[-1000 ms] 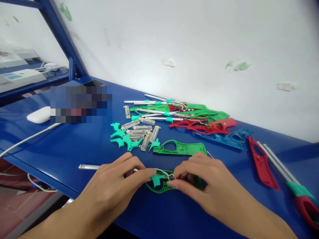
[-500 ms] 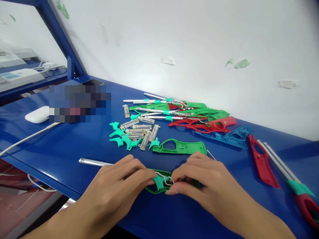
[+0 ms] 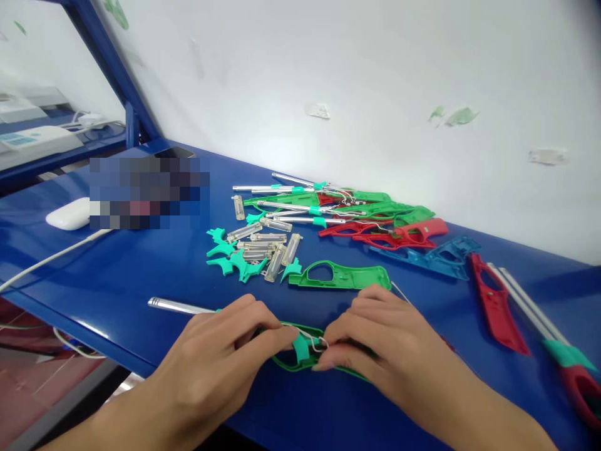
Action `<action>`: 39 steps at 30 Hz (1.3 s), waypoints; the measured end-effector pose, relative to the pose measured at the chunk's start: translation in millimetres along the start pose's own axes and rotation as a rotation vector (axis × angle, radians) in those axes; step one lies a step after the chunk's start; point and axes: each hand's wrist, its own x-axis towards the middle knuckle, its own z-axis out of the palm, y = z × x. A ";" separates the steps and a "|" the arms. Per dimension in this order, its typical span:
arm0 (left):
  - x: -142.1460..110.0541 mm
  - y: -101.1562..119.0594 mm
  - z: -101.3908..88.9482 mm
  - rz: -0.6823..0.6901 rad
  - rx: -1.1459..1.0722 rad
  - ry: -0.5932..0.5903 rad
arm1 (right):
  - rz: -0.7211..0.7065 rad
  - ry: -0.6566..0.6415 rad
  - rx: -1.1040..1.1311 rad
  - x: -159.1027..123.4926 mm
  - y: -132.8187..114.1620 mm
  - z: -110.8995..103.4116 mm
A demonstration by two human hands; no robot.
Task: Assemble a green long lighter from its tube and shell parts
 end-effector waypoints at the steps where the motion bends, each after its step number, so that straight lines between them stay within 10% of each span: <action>1: -1.4 -0.3 0.4 0.003 0.007 -0.002 | -0.016 0.001 -0.019 -0.4 -0.7 0.2; 39: -5.9 -3.3 1.6 0.035 0.029 -0.017 | -0.073 0.019 -0.163 -5.6 -4.7 8.9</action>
